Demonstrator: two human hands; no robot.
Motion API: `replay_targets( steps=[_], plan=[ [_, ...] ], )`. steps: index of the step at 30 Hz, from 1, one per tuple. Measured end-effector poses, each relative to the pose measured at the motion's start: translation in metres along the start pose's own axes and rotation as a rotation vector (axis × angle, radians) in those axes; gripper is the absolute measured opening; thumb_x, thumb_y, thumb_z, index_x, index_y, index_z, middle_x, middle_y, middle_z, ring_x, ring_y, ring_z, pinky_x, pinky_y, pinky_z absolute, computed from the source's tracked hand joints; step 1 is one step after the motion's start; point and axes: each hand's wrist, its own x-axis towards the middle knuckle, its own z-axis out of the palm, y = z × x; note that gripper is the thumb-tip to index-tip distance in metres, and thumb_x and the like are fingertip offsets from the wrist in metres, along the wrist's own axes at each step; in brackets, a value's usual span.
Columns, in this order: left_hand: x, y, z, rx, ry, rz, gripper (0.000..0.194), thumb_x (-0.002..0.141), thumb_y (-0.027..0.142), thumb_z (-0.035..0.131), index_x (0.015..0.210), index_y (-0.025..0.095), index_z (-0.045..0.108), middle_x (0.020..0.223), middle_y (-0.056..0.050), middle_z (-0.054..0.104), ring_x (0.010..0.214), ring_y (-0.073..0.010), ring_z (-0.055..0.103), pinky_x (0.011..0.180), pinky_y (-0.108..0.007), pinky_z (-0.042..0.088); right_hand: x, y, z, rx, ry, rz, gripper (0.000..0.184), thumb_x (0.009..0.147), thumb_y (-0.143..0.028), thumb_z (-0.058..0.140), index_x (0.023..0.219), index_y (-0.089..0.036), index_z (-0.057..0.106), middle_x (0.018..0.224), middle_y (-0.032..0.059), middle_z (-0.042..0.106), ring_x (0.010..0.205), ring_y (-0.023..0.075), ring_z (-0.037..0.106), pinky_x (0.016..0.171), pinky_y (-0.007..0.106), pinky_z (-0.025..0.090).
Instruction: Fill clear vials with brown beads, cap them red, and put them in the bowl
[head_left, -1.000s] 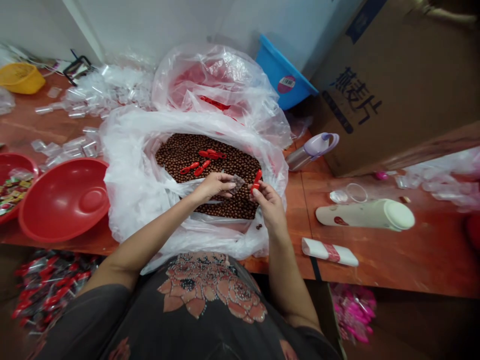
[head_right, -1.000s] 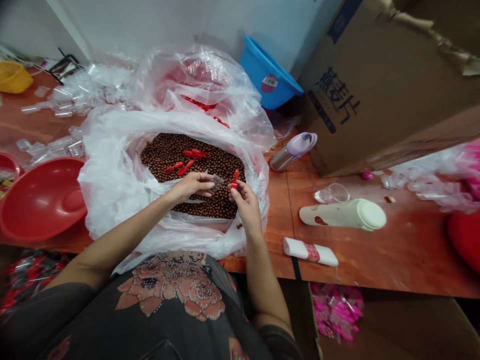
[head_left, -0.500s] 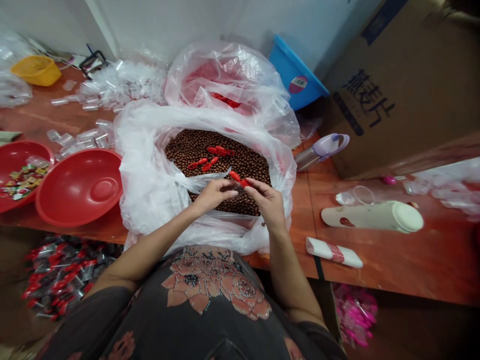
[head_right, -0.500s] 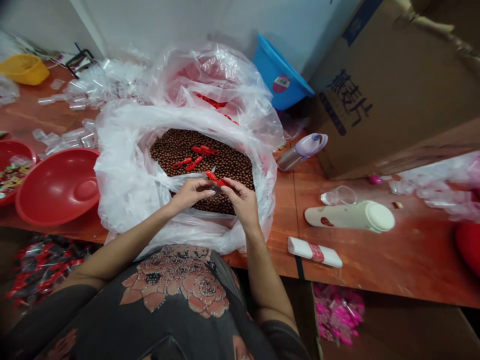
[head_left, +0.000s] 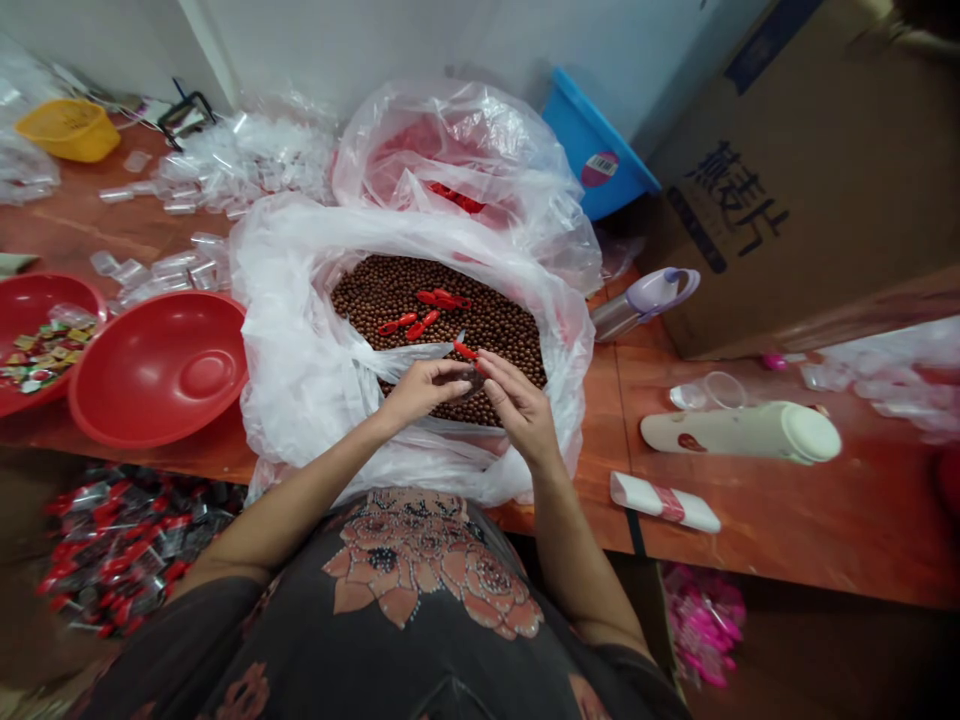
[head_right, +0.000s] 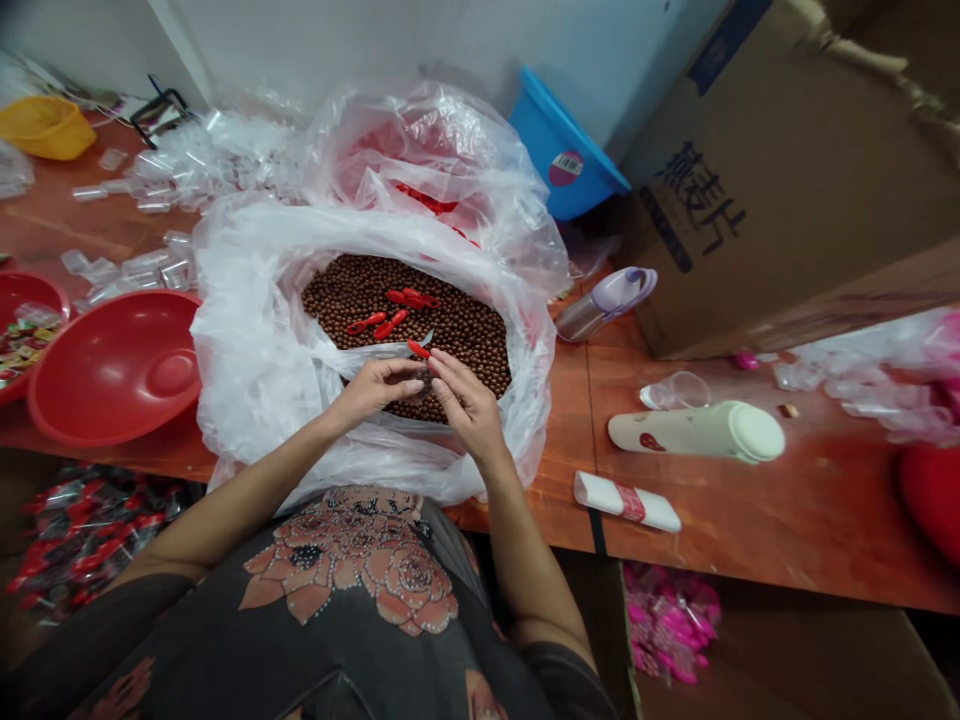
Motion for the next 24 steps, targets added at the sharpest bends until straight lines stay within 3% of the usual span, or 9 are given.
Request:
replay_targets(
  steps=[4, 7, 16, 18, 21, 24],
  plan=[
    [-0.005, 0.003, -0.002, -0.052, -0.051, -0.047, 0.042, 0.074, 0.030, 0.077, 0.114, 0.015, 0.074, 0.099, -0.006, 0.074, 0.082, -0.0153, 0.068, 0.083, -0.032, 0.055, -0.006, 0.006, 0.006, 0.052, 0.076, 0.008, 0.040, 0.099, -0.028, 0.050, 0.137, -0.036, 0.058, 0.137, -0.0022, 0.065, 0.130, 0.0181, 0.059, 0.116, 0.046, 0.044],
    [-0.007, 0.003, -0.003, -0.095, -0.077, -0.080, 0.045, 0.071, 0.033, 0.080, 0.112, 0.015, 0.075, 0.098, -0.007, 0.075, 0.080, -0.0156, 0.067, 0.081, -0.032, 0.056, -0.009, 0.011, 0.005, 0.036, 0.061, 0.006, 0.040, 0.099, -0.030, 0.050, 0.138, -0.035, 0.057, 0.136, -0.0029, 0.065, 0.128, 0.0186, 0.060, 0.115, 0.046, 0.046],
    [-0.012, 0.007, -0.004, 0.111, -0.032, 0.097, 0.033, 0.073, 0.033, 0.078, 0.102, 0.017, 0.079, 0.104, -0.007, 0.075, 0.100, -0.0218, 0.067, 0.095, -0.035, 0.050, -0.013, 0.010, 0.004, 0.007, 0.039, -0.042, 0.040, 0.099, -0.029, 0.050, 0.137, -0.035, 0.058, 0.133, -0.0027, 0.067, 0.123, 0.0201, 0.065, 0.112, 0.046, 0.050],
    [-0.014, 0.008, -0.003, 0.106, 0.005, 0.101, 0.032, 0.073, 0.032, 0.078, 0.102, 0.017, 0.078, 0.103, -0.007, 0.075, 0.098, -0.0210, 0.067, 0.093, -0.034, 0.051, -0.014, 0.010, 0.007, -0.011, 0.009, -0.069, 0.050, 0.098, -0.030, 0.052, 0.148, -0.036, 0.045, 0.139, -0.0010, 0.063, 0.126, 0.0201, 0.062, 0.113, 0.046, 0.048],
    [-0.018, 0.006, 0.002, 0.026, 0.063, 0.063, 0.036, 0.073, 0.035, 0.079, 0.104, 0.015, 0.077, 0.104, -0.008, 0.075, 0.094, -0.0195, 0.068, 0.089, -0.032, 0.052, -0.013, 0.013, 0.013, -0.114, -0.051, -0.114, 0.083, 0.090, -0.035, 0.066, 0.158, -0.032, 0.019, 0.153, 0.0057, 0.049, 0.139, 0.0240, 0.051, 0.117, 0.049, 0.042],
    [-0.021, 0.003, 0.006, -0.104, 0.080, -0.018, 0.048, 0.068, 0.040, 0.083, 0.107, 0.014, 0.074, 0.104, -0.008, 0.074, 0.088, -0.0180, 0.068, 0.081, -0.030, 0.054, -0.012, 0.016, 0.019, -0.247, -0.046, -0.141, 0.088, 0.087, -0.034, 0.069, 0.158, -0.027, 0.018, 0.156, 0.0117, 0.043, 0.146, 0.0267, 0.040, 0.121, 0.052, 0.035]
  ],
)
